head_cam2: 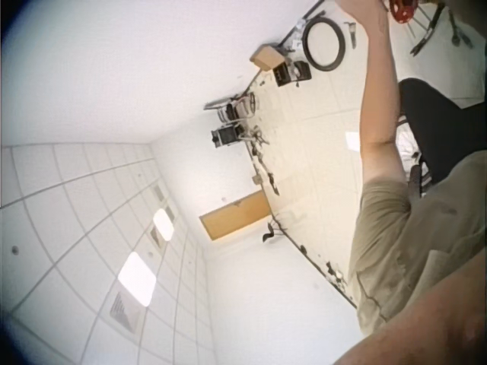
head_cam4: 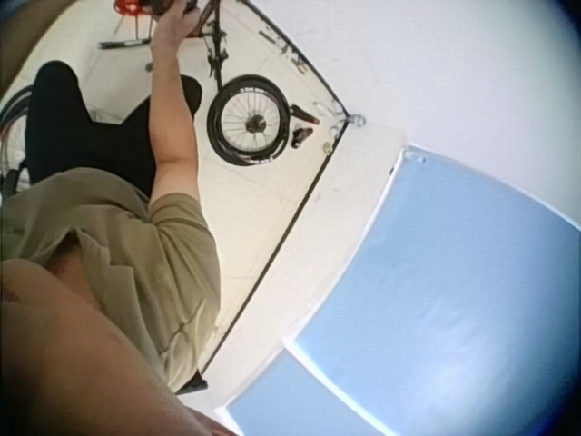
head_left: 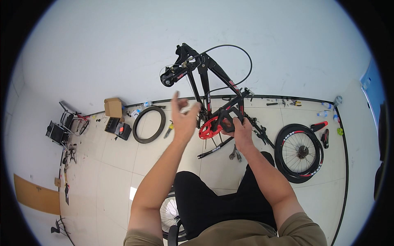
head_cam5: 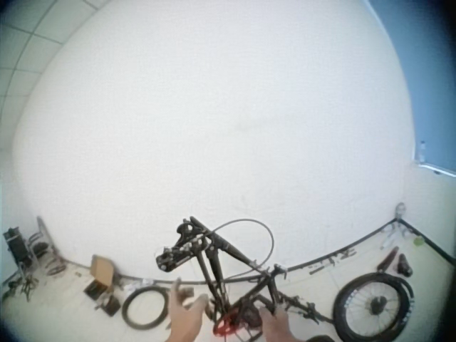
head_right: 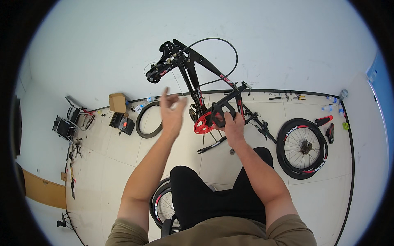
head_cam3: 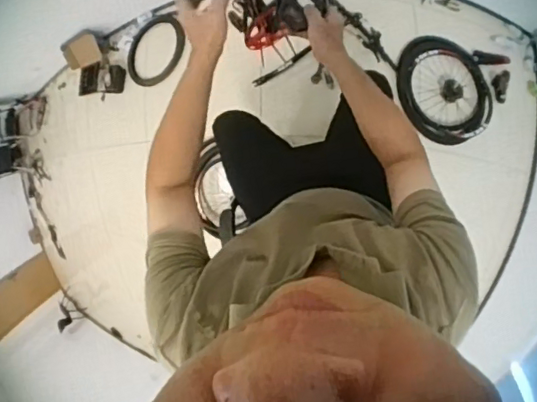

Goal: The person routes a gear cable through the rear derailleur, threads it into the housing, and secures it. Then they rotate the crankset and pedal to test the drivetrain movement.

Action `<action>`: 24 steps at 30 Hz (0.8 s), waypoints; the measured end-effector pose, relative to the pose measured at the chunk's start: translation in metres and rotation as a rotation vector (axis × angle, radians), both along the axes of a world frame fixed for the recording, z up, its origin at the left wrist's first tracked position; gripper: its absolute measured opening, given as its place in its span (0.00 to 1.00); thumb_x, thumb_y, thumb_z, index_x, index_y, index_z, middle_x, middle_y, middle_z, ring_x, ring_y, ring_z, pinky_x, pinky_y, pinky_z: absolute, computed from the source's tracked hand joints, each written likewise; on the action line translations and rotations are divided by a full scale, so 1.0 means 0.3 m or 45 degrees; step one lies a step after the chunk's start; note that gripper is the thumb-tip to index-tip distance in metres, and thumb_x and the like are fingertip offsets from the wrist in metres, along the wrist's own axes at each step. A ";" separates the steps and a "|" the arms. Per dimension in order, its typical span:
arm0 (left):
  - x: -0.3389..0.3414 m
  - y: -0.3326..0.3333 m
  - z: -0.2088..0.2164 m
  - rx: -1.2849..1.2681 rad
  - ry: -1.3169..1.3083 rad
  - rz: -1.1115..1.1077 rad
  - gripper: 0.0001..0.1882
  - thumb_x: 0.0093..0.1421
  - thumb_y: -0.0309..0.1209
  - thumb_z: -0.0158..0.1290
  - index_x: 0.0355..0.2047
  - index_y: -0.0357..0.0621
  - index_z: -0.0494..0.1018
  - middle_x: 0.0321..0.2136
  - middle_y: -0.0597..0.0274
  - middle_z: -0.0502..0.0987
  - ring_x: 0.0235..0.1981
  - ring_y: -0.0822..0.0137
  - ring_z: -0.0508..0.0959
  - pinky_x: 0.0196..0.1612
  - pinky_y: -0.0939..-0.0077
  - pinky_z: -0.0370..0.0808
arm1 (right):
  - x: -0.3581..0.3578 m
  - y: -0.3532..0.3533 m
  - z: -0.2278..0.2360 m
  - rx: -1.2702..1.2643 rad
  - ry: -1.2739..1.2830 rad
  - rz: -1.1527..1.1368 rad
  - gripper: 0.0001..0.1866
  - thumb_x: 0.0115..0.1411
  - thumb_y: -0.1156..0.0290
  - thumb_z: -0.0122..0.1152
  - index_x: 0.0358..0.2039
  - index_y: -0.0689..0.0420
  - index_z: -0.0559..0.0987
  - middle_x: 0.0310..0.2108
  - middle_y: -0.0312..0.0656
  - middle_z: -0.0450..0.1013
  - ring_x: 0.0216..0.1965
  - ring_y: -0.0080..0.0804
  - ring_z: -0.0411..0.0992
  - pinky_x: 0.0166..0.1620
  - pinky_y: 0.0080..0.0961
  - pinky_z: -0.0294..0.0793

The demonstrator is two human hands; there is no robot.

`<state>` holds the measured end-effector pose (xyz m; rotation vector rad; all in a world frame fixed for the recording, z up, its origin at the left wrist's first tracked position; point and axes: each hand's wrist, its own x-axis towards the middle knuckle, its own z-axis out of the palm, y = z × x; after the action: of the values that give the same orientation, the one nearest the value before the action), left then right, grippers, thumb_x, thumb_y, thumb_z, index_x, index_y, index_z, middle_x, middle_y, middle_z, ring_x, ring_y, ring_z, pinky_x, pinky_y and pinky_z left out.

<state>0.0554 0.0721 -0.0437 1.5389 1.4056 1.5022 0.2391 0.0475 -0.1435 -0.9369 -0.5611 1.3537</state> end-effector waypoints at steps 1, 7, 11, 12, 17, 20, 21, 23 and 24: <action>-0.027 -0.007 0.045 0.136 -0.033 0.063 0.45 0.56 0.36 0.64 0.68 0.35 0.54 0.51 0.48 0.70 0.53 0.61 0.70 0.52 0.64 0.72 | -0.012 -0.003 0.000 0.016 -0.017 0.005 0.13 0.69 0.71 0.48 0.46 0.68 0.68 0.41 0.51 0.75 0.38 0.38 0.81 0.36 0.33 0.88; -0.031 0.061 0.406 0.818 0.594 0.182 0.36 0.54 0.38 0.64 0.60 0.36 0.67 0.51 0.46 0.73 0.53 0.53 0.72 0.57 0.60 0.68 | -0.046 -0.010 0.016 0.011 0.031 -0.034 0.13 0.67 0.70 0.53 0.42 0.67 0.66 0.39 0.50 0.74 0.36 0.35 0.80 0.35 0.32 0.87; 0.015 0.163 0.530 0.378 1.111 0.076 0.41 0.53 0.56 0.59 0.58 0.37 0.70 0.47 0.43 0.79 0.51 0.47 0.78 0.54 0.59 0.74 | -0.044 -0.001 0.005 -0.040 0.001 -0.029 0.14 0.66 0.68 0.55 0.42 0.67 0.66 0.40 0.49 0.73 0.39 0.32 0.78 0.34 0.33 0.87; 0.021 0.194 0.536 0.362 1.211 0.051 0.41 0.53 0.58 0.59 0.57 0.38 0.70 0.46 0.42 0.80 0.50 0.47 0.80 0.54 0.59 0.75 | -0.041 0.006 -0.004 -0.012 0.021 -0.044 0.14 0.66 0.68 0.55 0.42 0.67 0.67 0.40 0.49 0.73 0.40 0.31 0.78 0.34 0.33 0.87; 0.002 0.249 0.595 0.139 1.536 0.021 0.39 0.54 0.59 0.58 0.51 0.36 0.71 0.39 0.44 0.82 0.40 0.48 0.83 0.47 0.58 0.78 | -0.064 -0.006 0.025 -0.019 0.113 0.012 0.15 0.65 0.67 0.58 0.42 0.66 0.69 0.40 0.48 0.74 0.38 0.34 0.79 0.32 0.32 0.87; 0.057 0.192 0.602 0.058 1.436 0.073 0.34 0.57 0.51 0.58 0.48 0.29 0.69 0.41 0.37 0.80 0.48 0.42 0.79 0.52 0.54 0.76 | -0.042 0.013 0.012 -0.048 0.149 -0.022 0.16 0.65 0.67 0.58 0.43 0.68 0.70 0.39 0.49 0.75 0.32 0.35 0.79 0.31 0.30 0.87; 0.053 0.185 0.584 0.062 1.374 0.076 0.33 0.57 0.50 0.58 0.48 0.30 0.69 0.40 0.37 0.80 0.47 0.43 0.79 0.52 0.55 0.76 | -0.043 0.009 0.021 -0.072 0.182 -0.051 0.15 0.66 0.66 0.58 0.42 0.68 0.71 0.38 0.48 0.75 0.32 0.34 0.79 0.31 0.30 0.88; 0.059 0.169 0.579 0.068 1.360 0.068 0.32 0.58 0.48 0.58 0.48 0.30 0.69 0.40 0.38 0.80 0.46 0.44 0.80 0.51 0.55 0.76 | -0.040 0.010 0.048 -0.145 0.074 -0.120 0.13 0.69 0.67 0.54 0.46 0.65 0.71 0.39 0.46 0.76 0.36 0.36 0.80 0.36 0.32 0.87; 0.057 0.164 0.586 0.060 1.410 0.066 0.32 0.58 0.48 0.58 0.49 0.30 0.69 0.40 0.38 0.80 0.46 0.44 0.80 0.51 0.55 0.76 | -0.052 0.010 0.051 -0.171 -0.001 -0.170 0.13 0.70 0.67 0.54 0.47 0.63 0.72 0.39 0.44 0.76 0.35 0.33 0.79 0.36 0.28 0.86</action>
<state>0.0725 0.1212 0.1322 2.5425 1.9516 0.6333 0.2235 0.0504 -0.1282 -1.0653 -0.4048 1.2820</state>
